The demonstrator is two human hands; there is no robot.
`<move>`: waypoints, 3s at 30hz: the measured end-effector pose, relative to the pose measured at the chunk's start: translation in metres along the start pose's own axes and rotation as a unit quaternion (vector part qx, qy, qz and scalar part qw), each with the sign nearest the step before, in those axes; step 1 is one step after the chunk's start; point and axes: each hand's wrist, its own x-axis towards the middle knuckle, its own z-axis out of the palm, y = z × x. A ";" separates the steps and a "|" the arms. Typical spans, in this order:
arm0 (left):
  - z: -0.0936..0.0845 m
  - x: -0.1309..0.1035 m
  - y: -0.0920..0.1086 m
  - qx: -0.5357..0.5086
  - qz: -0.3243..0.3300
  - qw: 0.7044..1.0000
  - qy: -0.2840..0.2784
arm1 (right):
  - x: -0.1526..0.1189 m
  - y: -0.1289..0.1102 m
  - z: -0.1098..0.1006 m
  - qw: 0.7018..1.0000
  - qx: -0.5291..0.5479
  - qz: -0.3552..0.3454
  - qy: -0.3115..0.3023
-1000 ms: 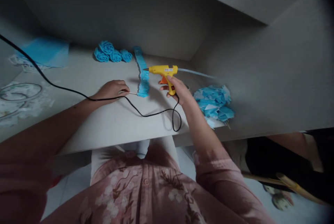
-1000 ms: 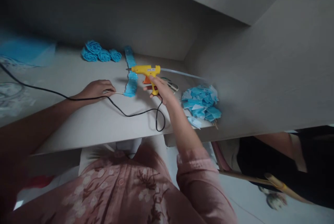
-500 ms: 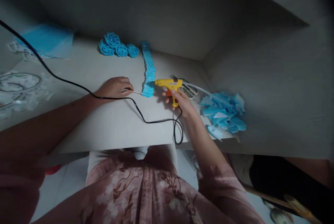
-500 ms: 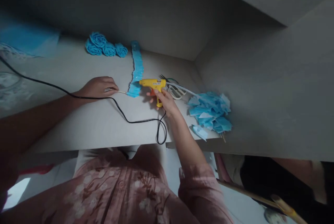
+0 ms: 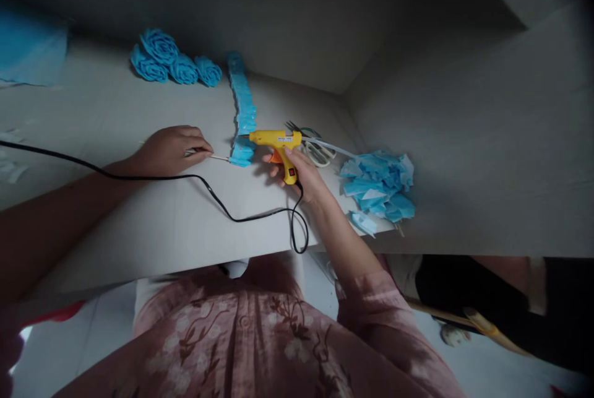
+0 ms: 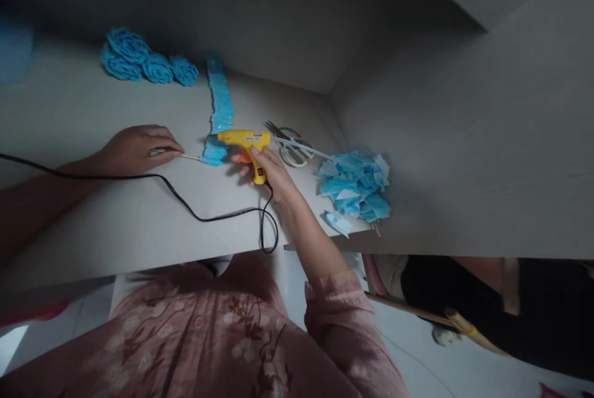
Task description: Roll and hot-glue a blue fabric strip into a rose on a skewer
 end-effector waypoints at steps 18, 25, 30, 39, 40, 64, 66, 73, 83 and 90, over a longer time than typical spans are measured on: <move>0.002 0.022 0.096 0.173 0.170 0.970 -0.025 | 0.013 0.005 0.030 0.997 0.058 -0.037 0.036; 0.021 0.020 0.117 0.208 0.135 0.968 0.022 | 0.004 -0.004 0.053 0.994 0.054 -0.090 0.029; 0.021 0.014 0.119 0.173 0.093 0.980 0.015 | -0.004 -0.004 0.057 0.990 0.017 -0.115 0.082; 0.023 0.008 0.112 0.160 0.128 0.975 0.087 | -0.014 -0.020 0.080 0.984 0.057 -0.130 0.112; 0.022 0.007 0.110 0.160 0.134 0.973 0.100 | -0.013 -0.021 0.079 0.983 0.062 -0.127 0.113; -0.003 0.021 0.055 0.099 -0.018 0.985 0.144 | -0.030 0.015 0.011 0.981 -0.057 -0.092 0.158; 0.002 0.021 0.049 0.100 -0.015 0.986 0.132 | -0.030 0.018 0.008 0.982 -0.052 -0.077 0.162; 0.021 0.012 0.088 0.085 0.105 0.988 0.076 | -0.016 0.018 0.028 0.987 -0.031 -0.056 0.145; -0.007 0.017 0.057 0.136 0.061 0.987 0.053 | -0.026 -0.001 0.003 0.983 -0.135 -0.064 0.111; -0.023 -0.016 0.030 0.190 0.053 0.980 -0.002 | -0.026 -0.008 -0.003 0.980 -0.184 -0.058 0.056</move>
